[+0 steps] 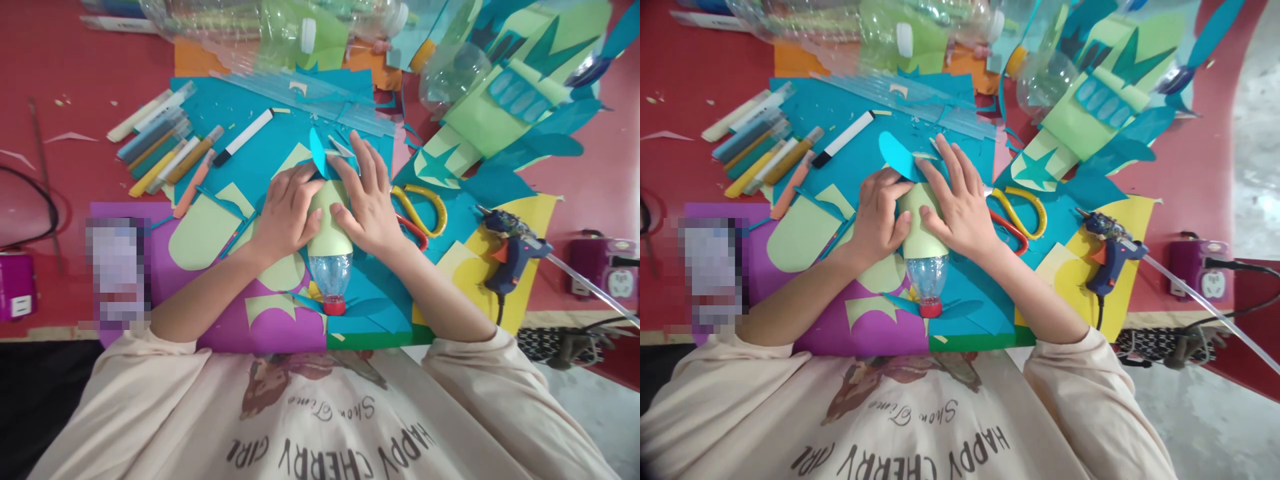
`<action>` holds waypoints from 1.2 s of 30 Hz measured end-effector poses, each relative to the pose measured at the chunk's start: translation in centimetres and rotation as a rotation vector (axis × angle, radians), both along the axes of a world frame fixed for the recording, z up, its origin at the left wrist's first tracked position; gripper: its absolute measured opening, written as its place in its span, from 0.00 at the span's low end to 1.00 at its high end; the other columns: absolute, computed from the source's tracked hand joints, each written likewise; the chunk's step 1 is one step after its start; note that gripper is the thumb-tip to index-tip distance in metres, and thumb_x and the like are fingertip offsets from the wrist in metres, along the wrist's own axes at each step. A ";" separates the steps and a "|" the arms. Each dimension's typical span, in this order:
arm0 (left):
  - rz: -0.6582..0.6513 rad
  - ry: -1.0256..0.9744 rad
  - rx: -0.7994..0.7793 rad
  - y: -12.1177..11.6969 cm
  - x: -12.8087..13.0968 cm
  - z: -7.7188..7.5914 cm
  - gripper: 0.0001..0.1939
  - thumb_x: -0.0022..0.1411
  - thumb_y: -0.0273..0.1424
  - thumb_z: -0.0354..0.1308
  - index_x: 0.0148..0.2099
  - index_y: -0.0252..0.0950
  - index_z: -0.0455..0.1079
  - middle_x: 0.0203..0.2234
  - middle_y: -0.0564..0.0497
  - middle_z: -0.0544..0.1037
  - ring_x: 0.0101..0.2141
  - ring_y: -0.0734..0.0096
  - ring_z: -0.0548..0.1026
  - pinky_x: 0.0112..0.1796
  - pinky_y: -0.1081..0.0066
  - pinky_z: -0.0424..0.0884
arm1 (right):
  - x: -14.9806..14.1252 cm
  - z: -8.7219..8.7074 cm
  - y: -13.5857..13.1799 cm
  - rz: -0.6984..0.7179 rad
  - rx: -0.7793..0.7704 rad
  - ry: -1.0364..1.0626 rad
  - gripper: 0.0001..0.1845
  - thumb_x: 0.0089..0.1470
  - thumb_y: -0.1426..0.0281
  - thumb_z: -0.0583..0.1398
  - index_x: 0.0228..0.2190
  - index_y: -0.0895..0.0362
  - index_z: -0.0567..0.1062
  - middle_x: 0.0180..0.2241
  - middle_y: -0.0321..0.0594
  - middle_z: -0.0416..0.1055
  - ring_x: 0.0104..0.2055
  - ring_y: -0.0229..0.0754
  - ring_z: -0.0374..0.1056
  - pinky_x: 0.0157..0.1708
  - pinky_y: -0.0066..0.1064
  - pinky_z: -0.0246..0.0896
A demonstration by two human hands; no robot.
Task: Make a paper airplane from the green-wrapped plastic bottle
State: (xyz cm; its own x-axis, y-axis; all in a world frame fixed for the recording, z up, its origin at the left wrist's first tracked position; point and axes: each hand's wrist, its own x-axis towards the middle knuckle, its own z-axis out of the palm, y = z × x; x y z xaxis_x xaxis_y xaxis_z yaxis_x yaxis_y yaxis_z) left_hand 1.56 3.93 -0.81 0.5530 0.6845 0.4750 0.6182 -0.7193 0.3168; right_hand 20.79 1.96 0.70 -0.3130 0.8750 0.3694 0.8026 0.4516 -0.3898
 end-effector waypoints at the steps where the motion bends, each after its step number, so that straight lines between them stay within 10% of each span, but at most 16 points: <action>1: 0.000 0.001 0.010 0.0 0.0 0.1 0.24 0.71 0.43 0.32 0.60 0.38 0.55 0.56 0.39 0.70 0.58 0.54 0.67 0.57 0.55 0.63 | 0.0 -0.2 0.0 -0.007 0.021 0.006 0.34 0.63 0.47 0.40 0.60 0.53 0.61 0.66 0.51 0.55 0.69 0.54 0.50 0.65 0.56 0.47; 36: -0.036 0.005 -0.032 0.0 -0.1 0.4 0.25 0.71 0.43 0.33 0.60 0.37 0.60 0.57 0.40 0.71 0.59 0.57 0.67 0.59 0.53 0.59 | -0.3 -0.7 -0.1 -0.029 -0.047 0.021 0.33 0.63 0.49 0.41 0.64 0.48 0.52 0.66 0.45 0.52 0.70 0.54 0.46 0.64 0.54 0.49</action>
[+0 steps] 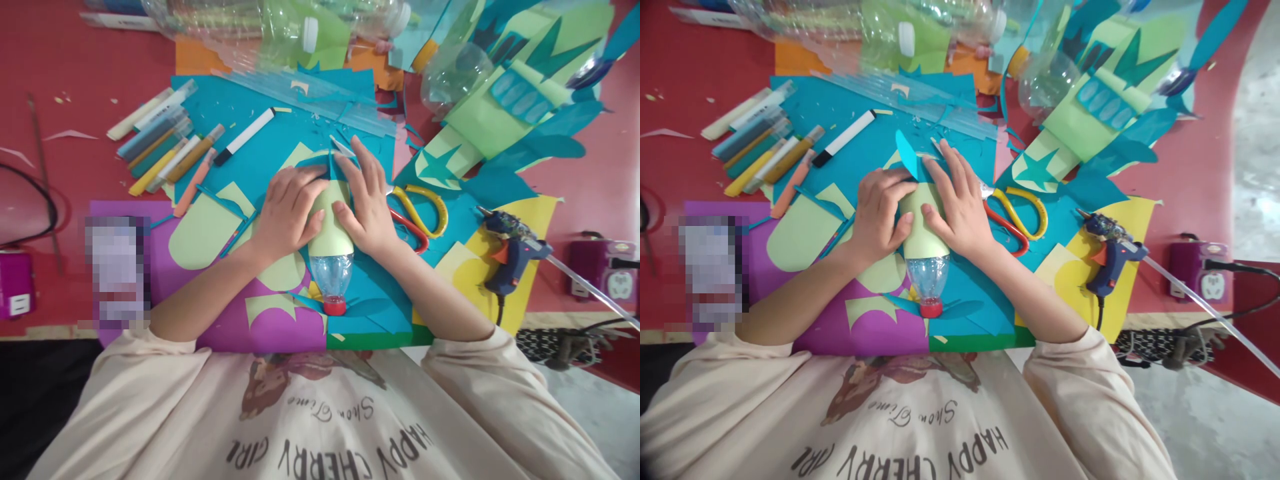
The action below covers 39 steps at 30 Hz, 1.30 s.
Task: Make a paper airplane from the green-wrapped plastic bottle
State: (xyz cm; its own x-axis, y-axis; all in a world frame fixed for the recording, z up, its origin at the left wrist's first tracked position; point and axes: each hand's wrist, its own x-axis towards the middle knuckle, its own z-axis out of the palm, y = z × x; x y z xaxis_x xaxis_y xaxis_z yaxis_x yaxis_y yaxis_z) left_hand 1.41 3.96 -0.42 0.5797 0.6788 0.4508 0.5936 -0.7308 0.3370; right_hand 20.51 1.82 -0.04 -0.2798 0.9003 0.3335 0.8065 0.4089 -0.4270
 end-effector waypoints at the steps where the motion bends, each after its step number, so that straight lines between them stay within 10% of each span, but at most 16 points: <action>1: 0.013 0.002 -0.009 0.1 0.0 0.0 0.27 0.71 0.45 0.34 0.61 0.37 0.59 0.58 0.40 0.70 0.60 0.56 0.66 0.60 0.52 0.58 | 0.0 0.0 0.0 -0.009 0.015 0.004 0.33 0.63 0.48 0.40 0.64 0.49 0.53 0.66 0.46 0.53 0.70 0.54 0.47 0.64 0.53 0.50; 39: -0.040 -0.027 -0.084 0.1 -0.1 0.5 0.29 0.71 0.44 0.33 0.66 0.35 0.54 0.63 0.39 0.65 0.63 0.55 0.63 0.61 0.54 0.60 | -0.4 0.2 -1.0 0.036 0.192 0.067 0.24 0.66 0.62 0.46 0.58 0.57 0.66 0.58 0.49 0.69 0.61 0.50 0.64 0.60 0.49 0.60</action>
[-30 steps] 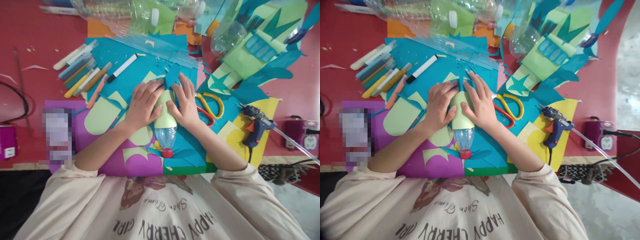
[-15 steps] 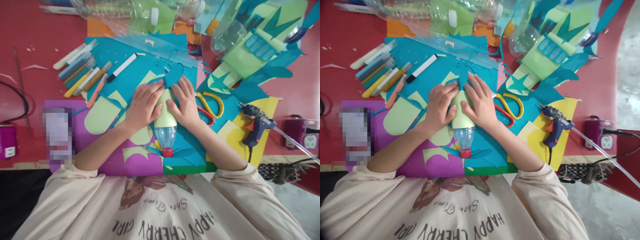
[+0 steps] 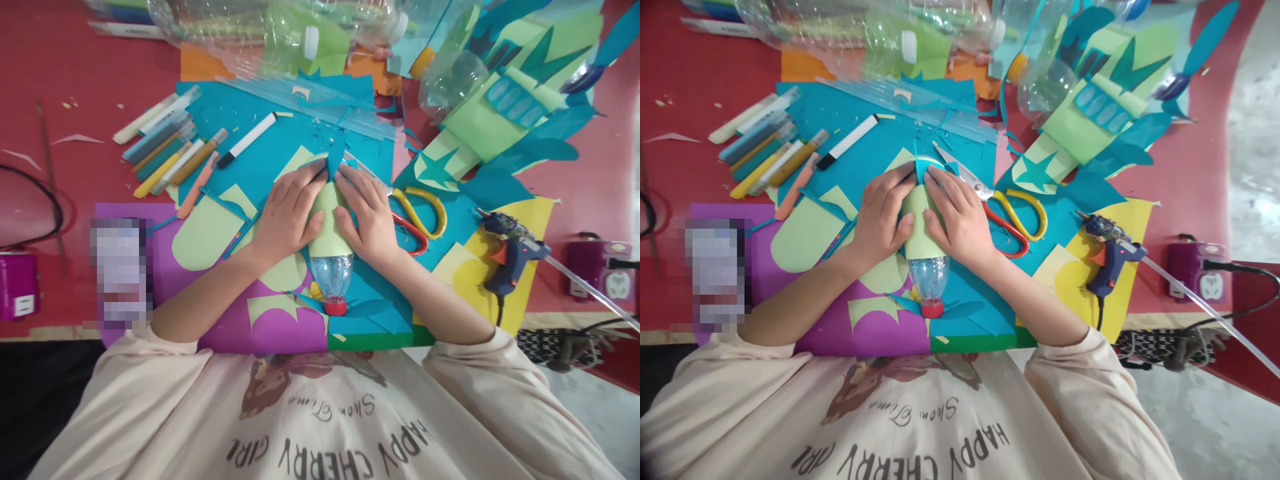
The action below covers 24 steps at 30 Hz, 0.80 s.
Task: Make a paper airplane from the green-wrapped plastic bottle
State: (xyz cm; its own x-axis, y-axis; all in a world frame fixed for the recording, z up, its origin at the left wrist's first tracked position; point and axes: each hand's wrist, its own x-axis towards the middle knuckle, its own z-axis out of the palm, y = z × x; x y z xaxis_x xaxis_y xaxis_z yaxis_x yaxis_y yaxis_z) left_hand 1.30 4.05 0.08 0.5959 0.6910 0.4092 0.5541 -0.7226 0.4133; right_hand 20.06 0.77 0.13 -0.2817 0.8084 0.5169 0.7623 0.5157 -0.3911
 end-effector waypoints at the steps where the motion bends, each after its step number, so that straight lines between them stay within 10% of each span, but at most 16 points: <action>1: -0.004 0.001 -0.006 0.0 0.0 0.0 0.29 0.71 0.44 0.33 0.66 0.36 0.54 0.63 0.40 0.64 0.63 0.56 0.62 0.61 0.53 0.61 | 0.0 0.0 0.0 0.005 0.004 0.002 0.24 0.66 0.63 0.46 0.59 0.57 0.66 0.58 0.49 0.68 0.61 0.49 0.64 0.60 0.48 0.60; 24: -0.029 0.051 -0.019 0.3 0.1 0.6 0.28 0.71 0.43 0.33 0.65 0.35 0.56 0.63 0.39 0.64 0.63 0.55 0.62 0.61 0.53 0.61 | 0.2 0.2 0.9 0.007 -0.115 -0.034 0.29 0.65 0.56 0.42 0.59 0.55 0.64 0.58 0.49 0.66 0.60 0.54 0.63 0.58 0.51 0.59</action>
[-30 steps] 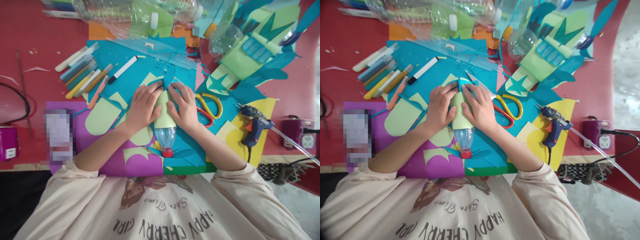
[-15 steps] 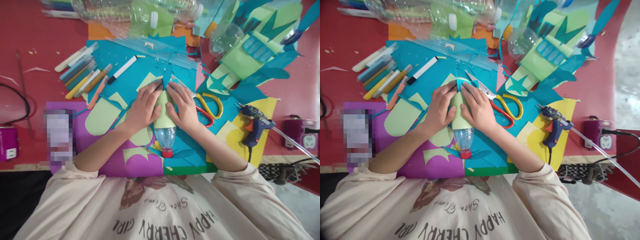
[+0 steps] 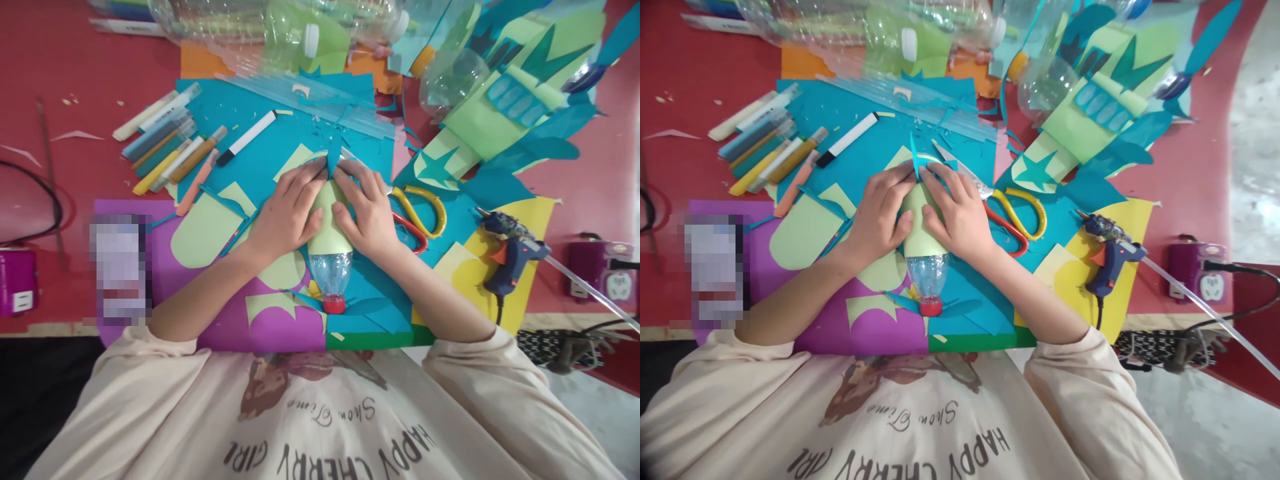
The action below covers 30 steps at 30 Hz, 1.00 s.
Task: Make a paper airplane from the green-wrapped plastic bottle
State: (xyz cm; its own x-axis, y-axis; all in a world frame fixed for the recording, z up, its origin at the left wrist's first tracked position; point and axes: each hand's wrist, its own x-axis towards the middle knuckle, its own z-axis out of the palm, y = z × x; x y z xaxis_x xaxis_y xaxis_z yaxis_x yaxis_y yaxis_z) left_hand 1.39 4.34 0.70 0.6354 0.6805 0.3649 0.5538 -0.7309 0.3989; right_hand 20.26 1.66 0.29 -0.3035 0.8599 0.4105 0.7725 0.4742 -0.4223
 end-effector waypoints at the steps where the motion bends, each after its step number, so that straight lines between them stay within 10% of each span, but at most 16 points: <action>1: -0.003 -0.007 -0.008 0.0 0.0 0.0 0.28 0.71 0.43 0.33 0.65 0.35 0.56 0.63 0.39 0.64 0.63 0.55 0.62 0.61 0.53 0.61 | 0.0 0.0 0.0 0.000 -0.007 -0.004 0.29 0.65 0.56 0.42 0.59 0.55 0.64 0.58 0.49 0.66 0.60 0.54 0.62 0.58 0.51 0.59; 21: -0.031 -0.076 -0.027 0.7 0.3 -1.1 0.29 0.68 0.49 0.34 0.65 0.44 0.52 0.67 0.46 0.57 0.59 0.51 0.65 0.57 0.51 0.61 | 0.4 -0.8 0.2 0.007 -0.005 0.022 0.31 0.64 0.52 0.37 0.63 0.49 0.54 0.58 0.48 0.62 0.63 0.52 0.59 0.61 0.49 0.55; 30: -0.049 -0.055 0.318 0.9 0.0 -1.0 0.23 0.68 0.38 0.42 0.62 0.38 0.54 0.55 0.42 0.72 0.56 0.56 0.68 0.52 0.57 0.69 | 0.4 -0.3 0.0 0.005 -0.074 0.019 0.29 0.64 0.52 0.39 0.56 0.51 0.64 0.58 0.48 0.64 0.62 0.52 0.60 0.59 0.52 0.56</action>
State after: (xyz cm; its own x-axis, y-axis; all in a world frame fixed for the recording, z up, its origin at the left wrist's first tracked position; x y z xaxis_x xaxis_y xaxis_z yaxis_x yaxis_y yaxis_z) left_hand 1.44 5.19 -0.33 0.6375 0.4962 0.5893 0.4991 -0.8487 0.1748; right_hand 20.70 1.61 -0.06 -0.3001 0.8866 0.3519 0.7619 0.4448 -0.4709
